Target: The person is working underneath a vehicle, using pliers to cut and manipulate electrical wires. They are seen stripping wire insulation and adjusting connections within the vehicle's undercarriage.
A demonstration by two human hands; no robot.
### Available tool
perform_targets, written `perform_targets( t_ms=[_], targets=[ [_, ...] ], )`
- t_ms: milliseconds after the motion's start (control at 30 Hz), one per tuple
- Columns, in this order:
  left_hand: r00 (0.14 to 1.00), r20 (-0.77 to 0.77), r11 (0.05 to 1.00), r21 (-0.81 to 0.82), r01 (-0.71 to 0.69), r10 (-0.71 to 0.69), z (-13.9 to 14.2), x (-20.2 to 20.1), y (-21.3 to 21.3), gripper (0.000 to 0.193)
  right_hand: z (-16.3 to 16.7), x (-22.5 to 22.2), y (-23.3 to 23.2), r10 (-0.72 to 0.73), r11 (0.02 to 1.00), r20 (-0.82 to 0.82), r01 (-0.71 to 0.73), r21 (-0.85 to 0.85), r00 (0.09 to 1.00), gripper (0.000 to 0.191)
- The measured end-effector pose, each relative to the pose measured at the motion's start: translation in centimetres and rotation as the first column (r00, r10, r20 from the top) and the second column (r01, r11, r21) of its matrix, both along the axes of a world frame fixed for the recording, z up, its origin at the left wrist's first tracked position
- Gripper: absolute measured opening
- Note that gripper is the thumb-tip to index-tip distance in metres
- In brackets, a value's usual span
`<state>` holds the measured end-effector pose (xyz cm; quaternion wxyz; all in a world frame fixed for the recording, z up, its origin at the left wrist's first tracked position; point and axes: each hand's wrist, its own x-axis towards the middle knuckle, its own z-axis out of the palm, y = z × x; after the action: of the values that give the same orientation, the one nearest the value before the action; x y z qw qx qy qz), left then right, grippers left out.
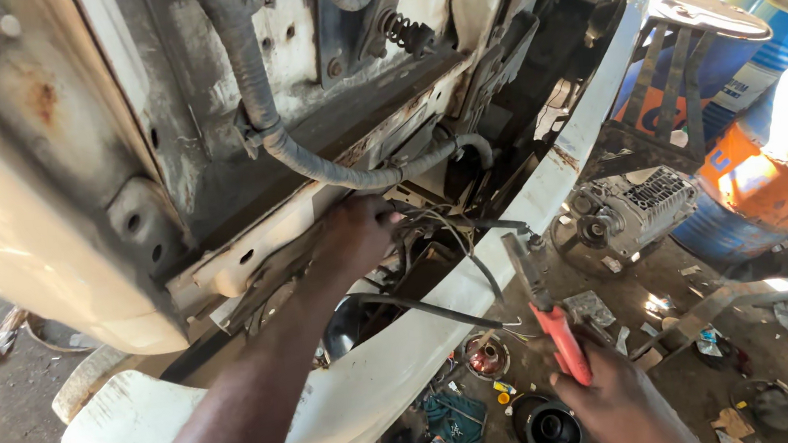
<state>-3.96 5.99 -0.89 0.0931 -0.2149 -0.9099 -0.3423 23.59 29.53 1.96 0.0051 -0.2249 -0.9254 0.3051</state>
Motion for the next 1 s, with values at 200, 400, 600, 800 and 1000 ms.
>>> perform_targets(
  t_ms=[200,400,600,800,1000],
  targets=[
    [0.999,-0.049,0.983,0.18,0.018,-0.009,-1.3,0.1,0.4,0.03,0.4,-0.8,0.3,0.118,0.993,-0.028,-0.117,0.033,0.993,0.05],
    [0.933,0.313,0.908,0.417,0.031,-0.176,-2.7,0.3,-1.5,0.029,2.1,-3.0,-1.9,0.191,0.965,0.03,-0.193,0.178,0.981,0.042],
    [0.855,0.428,0.902,0.42,0.1,-0.294,-1.7,1.0,-3.0,0.032,4.2,-6.0,-6.1,0.146,0.971,0.233,-0.184,0.153,0.961,0.037],
    [0.884,0.29,0.85,0.489,0.193,-0.368,-1.4,0.9,-3.3,0.033,4.8,-7.9,-10.2,0.116,0.958,0.246,-0.173,0.227,0.962,0.028],
    [0.816,0.225,0.757,0.559,0.339,-0.532,-1.1,0.6,-5.3,0.026,5.2,-8.3,-12.3,0.077,0.994,0.396,-0.103,0.045,0.915,0.032]
  ],
)
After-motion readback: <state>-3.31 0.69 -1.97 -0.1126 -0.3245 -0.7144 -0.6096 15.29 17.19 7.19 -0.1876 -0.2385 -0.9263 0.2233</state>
